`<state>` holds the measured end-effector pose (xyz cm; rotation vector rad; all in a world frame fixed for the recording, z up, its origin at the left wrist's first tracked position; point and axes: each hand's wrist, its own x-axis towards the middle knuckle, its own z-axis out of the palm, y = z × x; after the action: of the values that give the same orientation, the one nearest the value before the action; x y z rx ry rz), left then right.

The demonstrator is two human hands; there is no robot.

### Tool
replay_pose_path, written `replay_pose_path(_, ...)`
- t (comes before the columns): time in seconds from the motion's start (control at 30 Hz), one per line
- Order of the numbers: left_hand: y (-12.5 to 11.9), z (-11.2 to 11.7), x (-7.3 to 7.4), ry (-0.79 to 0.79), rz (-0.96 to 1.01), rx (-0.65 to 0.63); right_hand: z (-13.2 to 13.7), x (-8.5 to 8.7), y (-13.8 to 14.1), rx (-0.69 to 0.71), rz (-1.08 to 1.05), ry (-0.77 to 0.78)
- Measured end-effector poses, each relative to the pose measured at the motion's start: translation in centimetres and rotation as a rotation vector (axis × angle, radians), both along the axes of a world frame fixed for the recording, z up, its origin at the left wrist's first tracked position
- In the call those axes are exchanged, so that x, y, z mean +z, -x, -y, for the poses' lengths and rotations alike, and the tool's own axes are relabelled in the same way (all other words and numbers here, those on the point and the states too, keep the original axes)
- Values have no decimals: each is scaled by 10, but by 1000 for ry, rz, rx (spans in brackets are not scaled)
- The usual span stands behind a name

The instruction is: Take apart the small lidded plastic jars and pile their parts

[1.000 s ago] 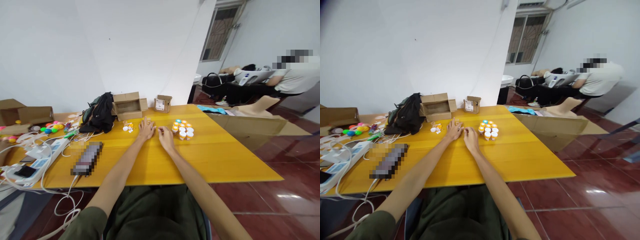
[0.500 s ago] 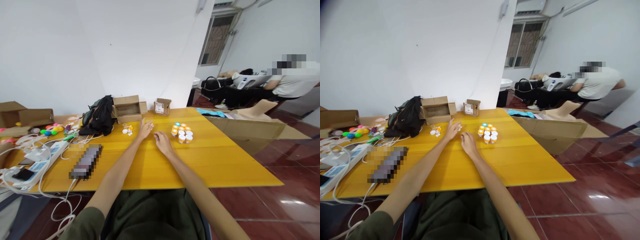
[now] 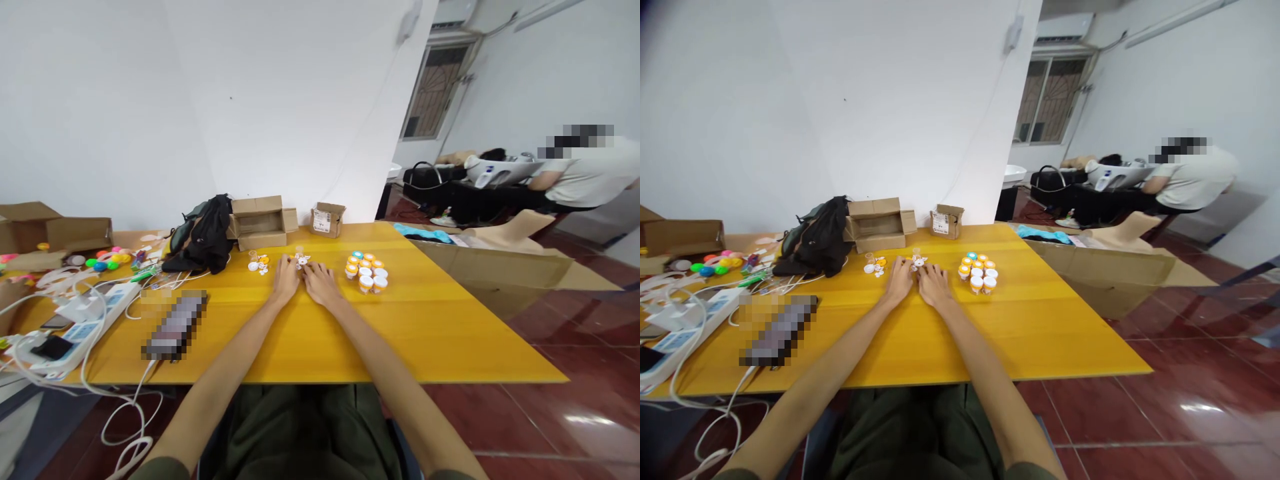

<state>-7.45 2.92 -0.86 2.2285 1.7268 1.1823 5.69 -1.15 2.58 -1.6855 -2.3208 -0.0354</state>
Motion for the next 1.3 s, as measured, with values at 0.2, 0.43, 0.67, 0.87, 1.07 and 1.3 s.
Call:
replay_pose_path(0.2, 1, -10, 6, 41, 3, 20, -12, -1, 2, -30, -25, -25)
replay_pose_path(0.43, -2, -13, 8, 67, 29, 31, -11, -4, 2, -67, -56, -75)
replay_pose_path(0.67, 4, -3, 4, 28, 73, 49, -8, -6, 1, 51, -4, -94)
replay_pose_path(0.87, 1, -7, 7, 122, -11, 107, -22, -4, 0, -49, -62, -110)
replay_pose_path(1.07, 0, -12, 8, 168, -19, 124, -39, -3, -4, -81, -66, -43)
replay_pose_path(1.3, 9, -11, 0, 125, 76, 37, -33, -8, -8, 19, -41, -101)
